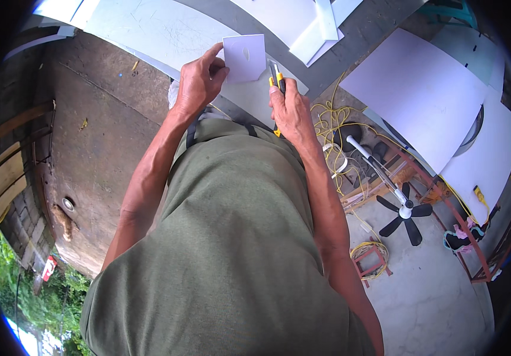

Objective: Cutting a shape out of white material using a utility knife on a workbench.

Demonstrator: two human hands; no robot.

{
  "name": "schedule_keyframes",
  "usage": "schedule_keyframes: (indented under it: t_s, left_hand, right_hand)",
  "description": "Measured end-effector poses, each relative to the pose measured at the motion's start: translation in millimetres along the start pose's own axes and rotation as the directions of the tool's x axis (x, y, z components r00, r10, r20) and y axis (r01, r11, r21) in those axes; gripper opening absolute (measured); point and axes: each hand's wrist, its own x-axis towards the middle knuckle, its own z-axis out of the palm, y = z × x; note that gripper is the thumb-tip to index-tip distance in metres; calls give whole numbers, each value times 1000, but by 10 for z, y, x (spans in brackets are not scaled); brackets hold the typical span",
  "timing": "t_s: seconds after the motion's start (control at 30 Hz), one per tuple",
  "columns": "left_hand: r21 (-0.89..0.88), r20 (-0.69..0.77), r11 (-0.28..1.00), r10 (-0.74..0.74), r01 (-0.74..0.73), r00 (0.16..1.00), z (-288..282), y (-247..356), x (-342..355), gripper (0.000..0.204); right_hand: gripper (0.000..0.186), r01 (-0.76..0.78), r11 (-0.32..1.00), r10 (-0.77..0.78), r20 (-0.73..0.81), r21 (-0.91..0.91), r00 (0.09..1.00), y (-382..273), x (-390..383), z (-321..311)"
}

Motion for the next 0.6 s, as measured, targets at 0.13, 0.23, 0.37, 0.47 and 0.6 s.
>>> schedule_keyframes:
  t_s: [0.13, 0.23, 0.37, 0.47, 0.6]
  left_hand:
    - [307, -219, 933, 263, -189, 940, 20, -42, -133, 47]
    - [371, -70, 893, 302, -256, 951, 42, -154, -377, 46]
    - [448, 34, 819, 384, -358, 923, 96, -237, -579, 45]
    - [425, 67, 837, 351, -345, 934, 102, -289, -588, 49]
    - [407, 77, 845, 346, -346, 935, 103, -288, -582, 54]
  right_hand:
    - [23, 198, 953, -190, 59, -229, 980, 206, 120, 128]
    - [23, 206, 885, -194, 72, -419, 978, 75, 128, 154]
    - [26, 253, 846, -232, 102, -469, 967, 93, 232, 221]
    - [27, 280, 805, -242, 141, -523, 960, 54, 342, 263]
    - [29, 267, 809, -206, 174, -523, 963, -4, 426, 290]
